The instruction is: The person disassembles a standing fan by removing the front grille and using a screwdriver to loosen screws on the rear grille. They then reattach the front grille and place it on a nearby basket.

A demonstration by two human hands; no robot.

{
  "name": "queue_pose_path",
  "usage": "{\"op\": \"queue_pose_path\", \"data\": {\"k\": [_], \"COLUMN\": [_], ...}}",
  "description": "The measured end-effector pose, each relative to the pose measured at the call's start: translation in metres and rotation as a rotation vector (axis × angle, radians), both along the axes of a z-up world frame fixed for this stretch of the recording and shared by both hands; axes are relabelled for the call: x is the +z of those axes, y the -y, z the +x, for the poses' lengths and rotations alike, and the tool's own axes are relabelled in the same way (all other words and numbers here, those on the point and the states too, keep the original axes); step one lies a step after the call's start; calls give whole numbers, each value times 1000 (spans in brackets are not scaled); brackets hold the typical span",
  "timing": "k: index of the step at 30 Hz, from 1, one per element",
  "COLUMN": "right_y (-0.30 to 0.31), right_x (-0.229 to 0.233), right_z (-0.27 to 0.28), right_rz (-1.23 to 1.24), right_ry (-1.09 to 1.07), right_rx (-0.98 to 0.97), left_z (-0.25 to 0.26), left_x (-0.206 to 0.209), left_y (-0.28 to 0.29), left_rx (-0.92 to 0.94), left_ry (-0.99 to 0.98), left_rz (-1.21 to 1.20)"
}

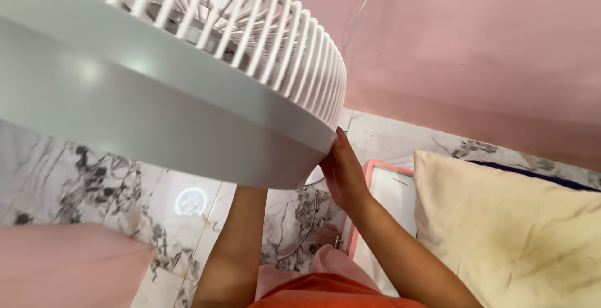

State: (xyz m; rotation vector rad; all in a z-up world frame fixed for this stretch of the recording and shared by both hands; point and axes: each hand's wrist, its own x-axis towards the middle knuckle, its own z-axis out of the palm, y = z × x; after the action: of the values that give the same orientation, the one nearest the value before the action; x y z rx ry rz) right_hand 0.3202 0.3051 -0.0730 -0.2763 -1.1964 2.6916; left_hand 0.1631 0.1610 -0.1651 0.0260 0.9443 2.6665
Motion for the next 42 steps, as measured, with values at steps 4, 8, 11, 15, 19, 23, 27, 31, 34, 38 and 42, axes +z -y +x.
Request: {"op": "queue_pose_path", "data": {"k": [4,8,11,15,19,23,27,31,34,38,42], "right_y": [-8,-12,-13,-12,-12,-12,-12,-10,-10,-8,5], "right_x": [-3,-12,-16,-15,-13,-15,-20,-24,-21,-11,-5], "right_z": [0,-2,-8,-12,-16,-20,-22,-20,-14,-7,-7], "right_rz": [-18,-2,25,53,115,110,107,135,126,261,503], "right_ry": [8,-64,-81,-53,-57,-53,-74,-82,-55,-171,-198], "right_rx": [48,109,124,125,152,152,165,166,214,236,92], "left_z": [-4,-3,-4,-2,-3,-6,-7,-8,-11,-11,-16], "left_x": [-10,-15,-15,-15,-16,-19,-23,-25,-26,-23,-12], "left_y": [-2,5,8,12,15,17,20,27,23,21,25], "left_rx": [97,161,191,227,271,307,399,501,446,265,166], "left_ry": [129,183,200,218,238,246,236,215,219,239,238], "left_rz": [-114,-174,-198,-228,-254,-270,-277,-275,-247,-203,-157]}}
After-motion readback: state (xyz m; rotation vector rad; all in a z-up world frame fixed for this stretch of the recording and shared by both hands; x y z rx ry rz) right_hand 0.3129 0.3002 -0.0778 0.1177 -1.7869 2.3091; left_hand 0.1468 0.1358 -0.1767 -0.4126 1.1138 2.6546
